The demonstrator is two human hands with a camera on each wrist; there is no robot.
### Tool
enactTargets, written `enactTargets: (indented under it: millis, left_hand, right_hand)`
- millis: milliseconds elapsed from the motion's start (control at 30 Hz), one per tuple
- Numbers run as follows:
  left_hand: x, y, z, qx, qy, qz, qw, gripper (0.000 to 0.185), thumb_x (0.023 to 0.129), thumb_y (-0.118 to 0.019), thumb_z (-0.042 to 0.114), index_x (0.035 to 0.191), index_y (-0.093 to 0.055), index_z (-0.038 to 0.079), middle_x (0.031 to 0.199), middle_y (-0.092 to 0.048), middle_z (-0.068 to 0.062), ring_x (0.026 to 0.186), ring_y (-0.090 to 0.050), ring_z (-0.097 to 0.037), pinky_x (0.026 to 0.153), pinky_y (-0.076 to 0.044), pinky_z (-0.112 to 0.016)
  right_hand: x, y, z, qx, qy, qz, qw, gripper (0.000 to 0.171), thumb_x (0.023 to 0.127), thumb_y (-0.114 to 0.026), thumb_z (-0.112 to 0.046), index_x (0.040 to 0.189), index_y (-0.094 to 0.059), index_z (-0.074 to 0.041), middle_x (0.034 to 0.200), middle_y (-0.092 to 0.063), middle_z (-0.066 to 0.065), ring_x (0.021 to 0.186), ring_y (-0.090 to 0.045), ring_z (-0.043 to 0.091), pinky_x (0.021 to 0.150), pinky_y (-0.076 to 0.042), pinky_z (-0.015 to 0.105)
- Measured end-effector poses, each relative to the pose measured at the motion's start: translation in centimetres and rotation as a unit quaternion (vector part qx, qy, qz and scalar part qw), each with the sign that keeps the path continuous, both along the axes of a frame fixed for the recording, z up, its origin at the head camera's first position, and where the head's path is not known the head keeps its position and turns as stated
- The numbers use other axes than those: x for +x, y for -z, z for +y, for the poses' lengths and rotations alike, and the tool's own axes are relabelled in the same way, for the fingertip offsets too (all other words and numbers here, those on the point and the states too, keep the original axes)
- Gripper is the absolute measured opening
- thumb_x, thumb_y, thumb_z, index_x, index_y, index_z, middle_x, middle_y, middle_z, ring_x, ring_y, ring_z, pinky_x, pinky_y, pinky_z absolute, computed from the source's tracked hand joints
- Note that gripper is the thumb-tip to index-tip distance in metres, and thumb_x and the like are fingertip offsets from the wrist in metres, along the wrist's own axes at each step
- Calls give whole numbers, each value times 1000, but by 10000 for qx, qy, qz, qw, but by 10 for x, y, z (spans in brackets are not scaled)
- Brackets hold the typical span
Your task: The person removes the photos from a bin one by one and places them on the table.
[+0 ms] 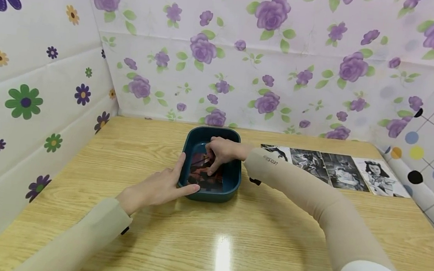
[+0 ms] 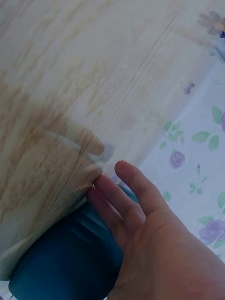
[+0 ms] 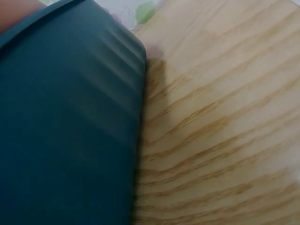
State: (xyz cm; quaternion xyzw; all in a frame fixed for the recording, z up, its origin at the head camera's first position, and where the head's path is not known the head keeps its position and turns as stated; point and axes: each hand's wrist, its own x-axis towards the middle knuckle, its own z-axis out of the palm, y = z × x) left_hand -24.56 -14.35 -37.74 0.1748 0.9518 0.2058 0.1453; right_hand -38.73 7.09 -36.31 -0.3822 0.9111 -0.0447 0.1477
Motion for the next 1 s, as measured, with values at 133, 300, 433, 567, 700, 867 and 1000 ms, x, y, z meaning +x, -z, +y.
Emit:
enactTargets:
  millis: [133, 300, 433, 567, 700, 867, 1000]
  left_hand:
    - [1, -1, -1, 34, 9, 32, 10000, 109, 83, -41, 80, 153, 21, 22, 73, -60, -2, 53, -57, -17, 61, -44, -31]
    - [1, -1, -2, 16, 57, 138, 9999, 108, 84, -40, 79, 154, 18, 20, 90, -66, -6, 65, -61, -12, 71, -49, -34]
    - [2, -1, -1, 1, 48, 162, 9999, 109, 83, -39, 81, 153, 19, 22, 104, -68, -11, 73, -64, -11, 80, -51, -38]
    - [2, -1, -1, 66, 41, 111, 9999, 109, 83, -40, 81, 153, 19, 22, 115, -66, -16, 78, -66, -17, 82, -51, -40]
    - [3, -1, -2, 132, 19, 35, 9999, 107, 84, -42, 79, 153, 18, 22, 123, -61, -21, 76, -66, -20, 76, -50, -39]
    - [4, -1, -1, 78, 11, 53, 10000, 107, 83, -40, 81, 153, 19, 24, 138, -51, -25, 95, -67, -27, 88, -50, -46]
    - [4, -1, -1, 36, -3, 167, 9999, 109, 82, -39, 83, 153, 18, 23, 143, -47, -26, 111, -63, -33, 97, -46, -50]
  right_hand:
    - [1, 0, -2, 52, 92, 157, 9998, 48, 68, -84, -51, 86, -61, -13, 98, -50, 3, 88, -47, 18, 70, -38, 29]
    - [4, 0, -3, 21, 153, 501, 9986, 45, 68, -83, -53, 85, -61, -18, 96, -55, 1, 91, -44, 20, 74, -28, 33]
    - [8, -2, -4, -170, 128, 779, 9967, 43, 69, -84, -50, 88, -63, -19, 97, -57, 1, 93, -41, 22, 76, -25, 35]
    - [12, -6, -5, -542, -11, 798, 9953, 38, 75, -82, -39, 94, -62, -13, 100, -54, 5, 91, -44, 22, 78, -34, 33]
    - [12, -20, -2, -1419, -82, 472, 9887, 26, 83, -77, -18, 98, -60, -6, 104, -54, 11, 91, -50, 22, 81, -45, 33]
    - [11, -51, 18, -2492, -63, 20, 9684, 19, 85, -71, -3, 100, -60, -1, 104, -57, 14, 86, -53, 22, 79, -46, 33]
    - [17, -75, 47, -3000, -147, -44, 9538, 12, 90, -59, 5, 101, -58, 2, 105, -57, 18, 82, -51, 23, 77, -43, 33]
